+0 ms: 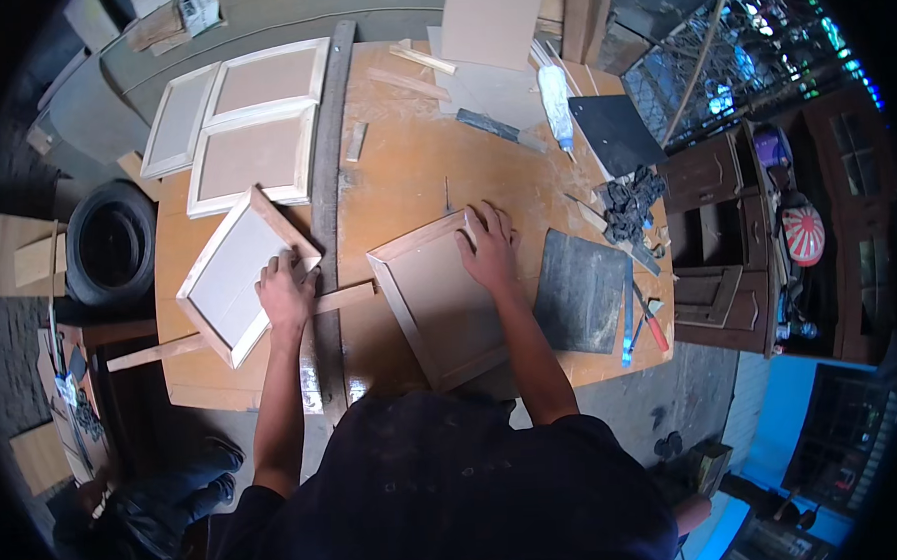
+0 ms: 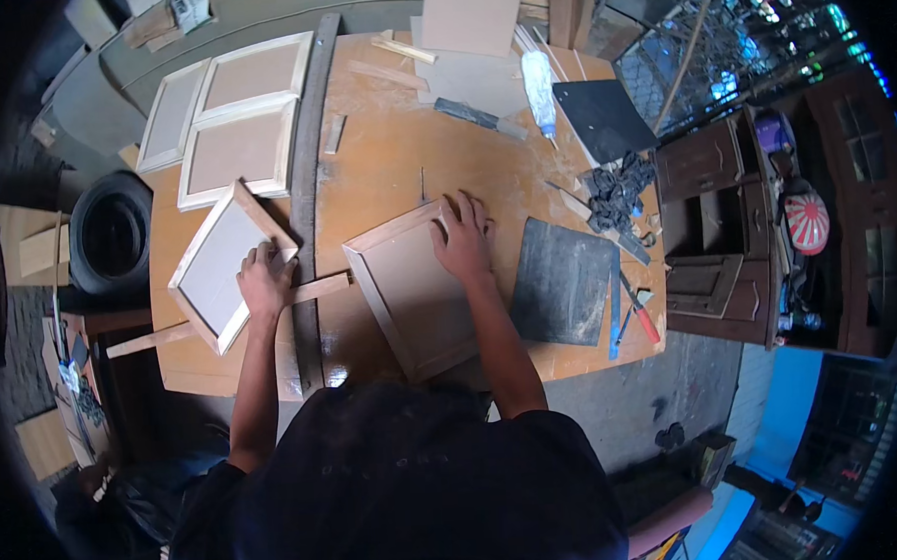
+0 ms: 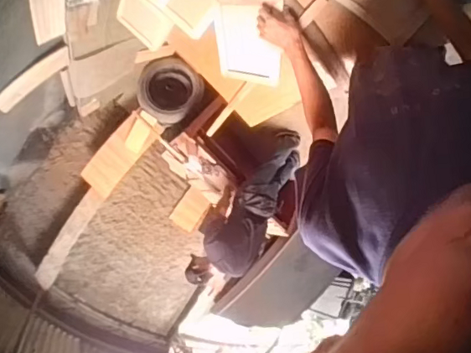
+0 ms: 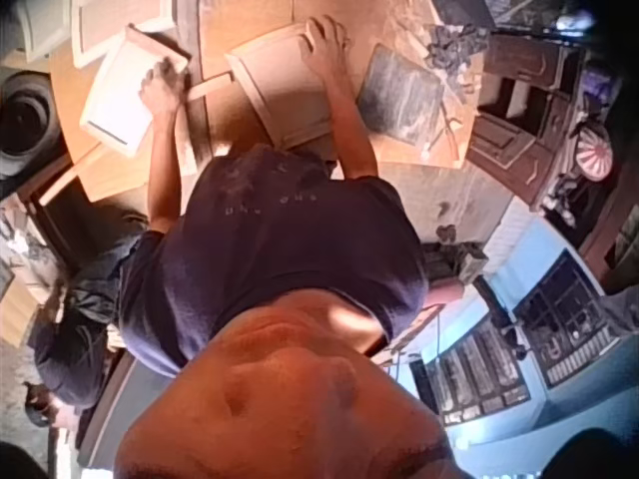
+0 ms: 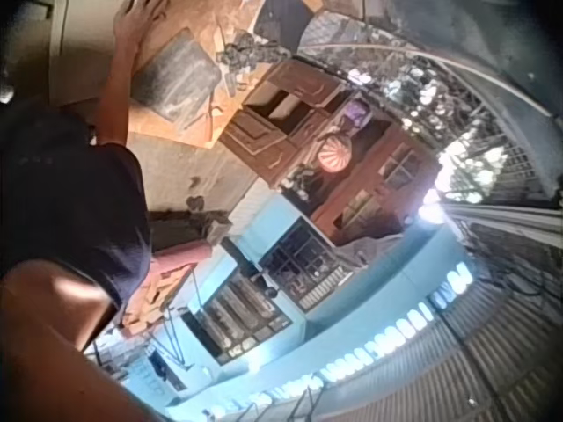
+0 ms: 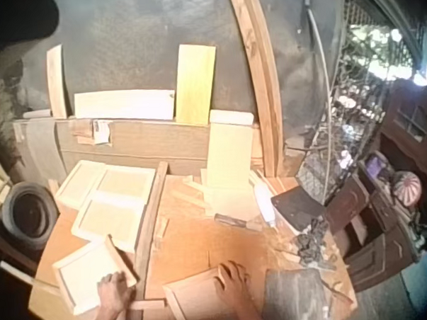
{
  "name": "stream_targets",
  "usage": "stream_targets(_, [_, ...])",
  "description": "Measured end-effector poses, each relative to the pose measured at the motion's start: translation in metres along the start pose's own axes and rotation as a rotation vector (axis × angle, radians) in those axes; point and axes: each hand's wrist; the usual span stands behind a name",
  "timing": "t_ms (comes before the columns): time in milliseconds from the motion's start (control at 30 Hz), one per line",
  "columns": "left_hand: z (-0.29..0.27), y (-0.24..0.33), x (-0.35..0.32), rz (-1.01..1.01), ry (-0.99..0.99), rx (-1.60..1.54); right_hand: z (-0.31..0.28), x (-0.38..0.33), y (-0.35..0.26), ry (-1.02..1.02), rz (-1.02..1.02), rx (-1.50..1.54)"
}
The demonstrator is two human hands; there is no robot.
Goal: Assembling and applying glue to wooden frames on a workbench.
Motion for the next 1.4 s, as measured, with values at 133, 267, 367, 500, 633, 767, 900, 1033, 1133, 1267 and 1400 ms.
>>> stream_targets(133, [0.006,-0.026,0.001,0.015,0.107,-0.108,0.0,-0.012,-0.013,0.058,-0.004,0.049])
stream_targets(267, [0.001,-0.028,-0.007,0.012,0.118,-0.108,-0.007,-0.019,-0.007,0.058,-0.005,0.089])
stream_targets(367, [0.006,-0.042,-0.011,0.011,0.158,-0.147,-0.009,-0.02,-0.008,0.084,0.007,0.115])
stream_targets(500, [0.005,-0.052,-0.012,-0.056,0.158,-0.16,-0.009,-0.008,-0.011,0.071,0.056,0.101])
stream_targets(633, [0.001,-0.055,-0.01,-0.059,0.116,-0.192,-0.003,0.001,-0.012,0.071,0.039,0.07])
stream_targets(767, [0.001,-0.053,-0.01,-0.047,0.113,-0.179,-0.003,-0.005,-0.011,0.058,0.017,0.065])
stream_targets(900, [0.003,-0.055,-0.01,-0.023,0.152,-0.195,-0.007,-0.022,-0.011,0.045,0.009,0.086])
stream_targets(1033, [0.001,-0.065,-0.016,-0.047,0.097,-0.159,-0.007,-0.018,-0.013,0.081,0.061,0.127])
stream_targets(1133, [-0.006,-0.071,-0.021,-0.045,0.068,-0.135,-0.004,-0.003,-0.008,0.044,0.062,0.07])
stream_targets(1267, [-0.017,-0.084,-0.031,-0.075,0.022,-0.125,-0.006,-0.001,-0.002,-0.016,0.041,0.073])
stream_targets(1400, [-0.026,-0.097,-0.041,-0.084,0.034,-0.115,-0.011,-0.022,0.001,-0.005,-0.009,0.127])
Point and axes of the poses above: each hand's wrist, its own x-axis towards the middle knuckle, its own z-axis out of the palm, y = z × x, and after that the axes turned 15 degrees about y, right-handed
